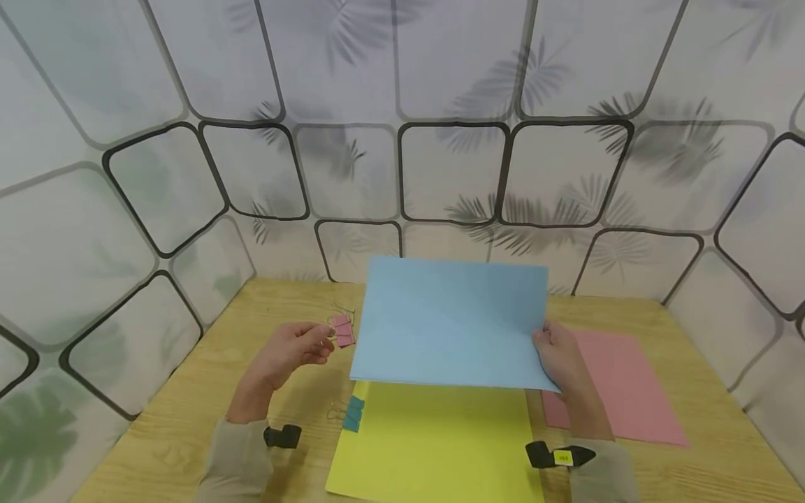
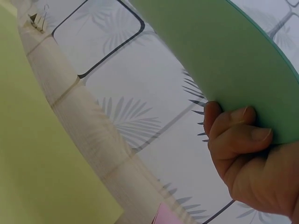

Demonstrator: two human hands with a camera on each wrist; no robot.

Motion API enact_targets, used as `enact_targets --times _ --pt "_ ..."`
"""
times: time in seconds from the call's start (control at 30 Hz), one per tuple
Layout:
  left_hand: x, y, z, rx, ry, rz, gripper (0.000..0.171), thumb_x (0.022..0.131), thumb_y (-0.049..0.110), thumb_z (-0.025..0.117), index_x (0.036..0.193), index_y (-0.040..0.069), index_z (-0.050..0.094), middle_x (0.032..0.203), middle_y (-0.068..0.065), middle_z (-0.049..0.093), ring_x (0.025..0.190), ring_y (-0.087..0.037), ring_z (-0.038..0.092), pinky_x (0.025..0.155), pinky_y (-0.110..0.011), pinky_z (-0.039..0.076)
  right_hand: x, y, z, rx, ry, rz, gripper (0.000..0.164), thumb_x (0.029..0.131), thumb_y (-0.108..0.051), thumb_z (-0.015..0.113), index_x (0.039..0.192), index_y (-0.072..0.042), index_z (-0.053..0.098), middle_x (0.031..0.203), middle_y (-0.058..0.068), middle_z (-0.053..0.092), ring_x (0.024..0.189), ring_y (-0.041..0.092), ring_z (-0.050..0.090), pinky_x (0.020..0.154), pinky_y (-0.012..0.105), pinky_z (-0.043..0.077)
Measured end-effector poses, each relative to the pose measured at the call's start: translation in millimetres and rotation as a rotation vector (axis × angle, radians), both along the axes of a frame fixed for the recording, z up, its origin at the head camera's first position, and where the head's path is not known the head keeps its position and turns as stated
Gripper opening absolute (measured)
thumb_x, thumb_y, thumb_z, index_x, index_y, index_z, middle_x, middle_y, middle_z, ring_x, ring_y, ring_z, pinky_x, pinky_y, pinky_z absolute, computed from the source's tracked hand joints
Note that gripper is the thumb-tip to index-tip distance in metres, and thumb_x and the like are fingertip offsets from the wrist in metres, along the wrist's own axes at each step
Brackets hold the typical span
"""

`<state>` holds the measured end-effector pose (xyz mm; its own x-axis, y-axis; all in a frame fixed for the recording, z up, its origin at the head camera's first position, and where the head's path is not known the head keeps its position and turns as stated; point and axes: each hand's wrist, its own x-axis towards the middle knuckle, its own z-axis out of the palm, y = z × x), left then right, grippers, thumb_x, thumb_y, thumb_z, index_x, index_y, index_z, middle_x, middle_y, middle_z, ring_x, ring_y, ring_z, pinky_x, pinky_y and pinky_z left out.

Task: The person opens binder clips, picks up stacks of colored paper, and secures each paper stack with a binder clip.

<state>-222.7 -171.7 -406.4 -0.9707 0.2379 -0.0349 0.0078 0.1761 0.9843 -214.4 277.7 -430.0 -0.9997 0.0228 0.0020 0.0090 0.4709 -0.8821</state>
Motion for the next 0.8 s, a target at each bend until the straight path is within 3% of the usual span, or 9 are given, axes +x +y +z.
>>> enact_targets --times 0.33,0.63,0.8 --pt "-1.7 0.6 -1.9 0.033 -0.01 0.012 0.037 0.102 0.017 0.057 0.114 -0.018 0.062 0.082 -0.006 0.066 0.069 -0.011 0.063 0.069 -0.025 0.058 -0.7 -0.4 -1.8 -0.012 -0.003 0.004 0.051 0.109 -0.023 0.034 0.14 0.018 0.033 0.114 0.032 0.057 0.071 0.012 0.065 0.064 0.03 0.055" --pt "-2.2 -1.2 -3.5 0.101 -0.002 -0.04 0.038 0.103 0.016 0.055 0.109 -0.022 0.062 0.078 -0.004 0.066 0.066 -0.008 0.064 0.067 -0.025 0.058 -1.1 -0.2 -4.8 -0.064 0.004 0.041 0.05 0.109 -0.022 0.035 0.141 0.017 0.032 0.106 0.024 0.061 0.069 0.014 0.067 0.062 0.033 0.057" --pt "-2.8 -3.8 -4.6 0.123 -0.015 -0.069 0.039 0.104 0.016 0.054 0.11 -0.022 0.061 0.08 -0.003 0.067 0.067 -0.007 0.065 0.068 -0.024 0.058 0.8 -0.8 -3.6 -0.055 0.015 0.059 0.051 0.109 -0.023 0.035 0.141 0.017 0.032 0.108 0.028 0.06 0.07 0.016 0.068 0.063 0.034 0.058"
